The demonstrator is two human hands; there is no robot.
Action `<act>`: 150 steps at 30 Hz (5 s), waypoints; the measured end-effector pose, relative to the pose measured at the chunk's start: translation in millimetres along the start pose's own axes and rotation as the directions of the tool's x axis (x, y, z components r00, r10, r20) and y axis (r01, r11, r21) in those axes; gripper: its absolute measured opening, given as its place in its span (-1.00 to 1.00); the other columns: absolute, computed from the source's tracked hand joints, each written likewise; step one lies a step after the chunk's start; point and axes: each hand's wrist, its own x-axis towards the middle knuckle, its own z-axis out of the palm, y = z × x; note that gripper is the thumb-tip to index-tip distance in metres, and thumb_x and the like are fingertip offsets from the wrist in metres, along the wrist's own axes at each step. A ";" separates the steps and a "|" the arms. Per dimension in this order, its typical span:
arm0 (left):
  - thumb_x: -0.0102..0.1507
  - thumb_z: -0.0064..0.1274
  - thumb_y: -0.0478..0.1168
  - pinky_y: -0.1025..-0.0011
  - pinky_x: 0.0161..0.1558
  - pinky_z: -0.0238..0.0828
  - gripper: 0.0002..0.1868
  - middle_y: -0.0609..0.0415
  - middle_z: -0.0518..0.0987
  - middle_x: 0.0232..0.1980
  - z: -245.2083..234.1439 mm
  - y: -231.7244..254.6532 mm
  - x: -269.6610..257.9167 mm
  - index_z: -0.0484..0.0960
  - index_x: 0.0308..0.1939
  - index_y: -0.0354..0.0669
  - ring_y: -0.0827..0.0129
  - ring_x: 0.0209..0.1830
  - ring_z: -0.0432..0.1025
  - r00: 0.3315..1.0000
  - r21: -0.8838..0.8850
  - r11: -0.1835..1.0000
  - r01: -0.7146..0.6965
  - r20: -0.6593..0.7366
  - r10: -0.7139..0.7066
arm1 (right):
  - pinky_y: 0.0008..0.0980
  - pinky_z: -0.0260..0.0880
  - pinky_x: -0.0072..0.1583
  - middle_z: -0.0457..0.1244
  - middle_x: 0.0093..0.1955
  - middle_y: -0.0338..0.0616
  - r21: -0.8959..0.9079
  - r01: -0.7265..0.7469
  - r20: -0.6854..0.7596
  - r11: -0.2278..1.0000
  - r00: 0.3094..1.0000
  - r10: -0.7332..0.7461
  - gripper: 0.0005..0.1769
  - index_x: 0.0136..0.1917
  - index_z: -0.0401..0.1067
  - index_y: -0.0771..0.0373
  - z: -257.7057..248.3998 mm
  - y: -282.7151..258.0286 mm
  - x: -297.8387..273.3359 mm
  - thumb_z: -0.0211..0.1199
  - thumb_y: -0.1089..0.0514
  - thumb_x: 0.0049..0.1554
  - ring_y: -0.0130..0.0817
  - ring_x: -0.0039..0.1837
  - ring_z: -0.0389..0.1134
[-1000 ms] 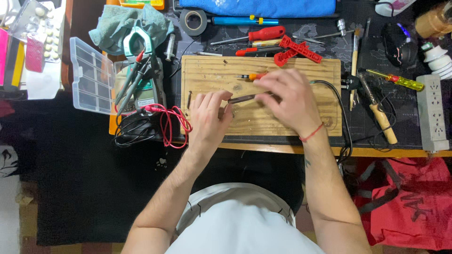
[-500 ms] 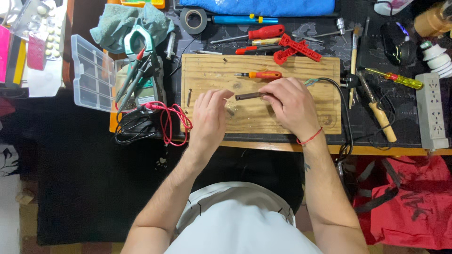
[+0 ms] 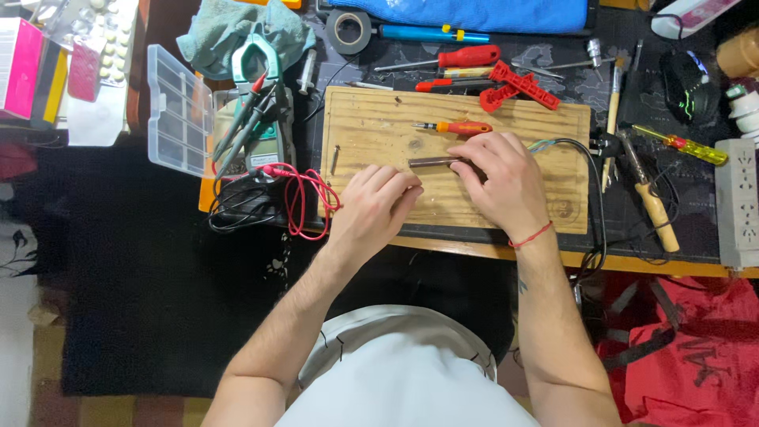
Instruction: The person uses a screwdriver to remove screws from a small cylindrical electronic component on a wooden board. They then insert a white plastic tube into the component and use the screwdriver to secure it in place.
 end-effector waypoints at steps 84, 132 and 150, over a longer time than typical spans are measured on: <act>0.27 0.20 -0.25 0.28 -0.22 0.42 -0.75 0.06 0.49 -0.27 16.7 -16.3 12.0 0.59 0.02 -0.16 0.14 -0.31 0.47 0.989 -0.125 0.986 0.107 -0.089 -0.118 | -0.35 0.41 -0.15 0.23 -0.33 -0.27 0.182 -0.145 0.214 0.973 0.971 0.104 -0.96 -0.14 0.49 0.00 -25.8 -15.7 72.4 0.32 0.13 0.15 -0.28 -0.20 0.36; 0.35 0.13 -0.39 0.41 -0.32 0.49 -0.93 0.04 0.56 -0.24 9.9 10.5 10.2 0.60 -0.11 -0.19 0.25 -0.39 0.45 0.892 -0.359 0.922 0.144 -0.357 -0.278 | -0.16 0.28 0.23 0.32 0.02 -0.29 -0.026 -0.004 0.034 1.000 0.999 0.005 -0.84 0.08 0.53 0.00 -6.6 9.9 -4.2 0.30 -0.05 0.30 -0.18 0.13 0.35; 0.28 0.23 -0.42 0.41 -0.34 0.53 -0.86 0.00 0.58 -0.28 0.9 21.9 14.9 0.57 -0.17 -0.24 0.22 -0.37 0.51 0.872 -0.448 0.891 0.075 -0.403 -0.277 | -0.06 0.29 0.37 0.31 0.03 -0.08 0.526 -0.076 -0.096 0.847 0.984 0.147 -0.73 0.09 0.46 0.23 3.6 23.9 -15.1 0.07 0.02 0.38 -0.07 0.17 0.37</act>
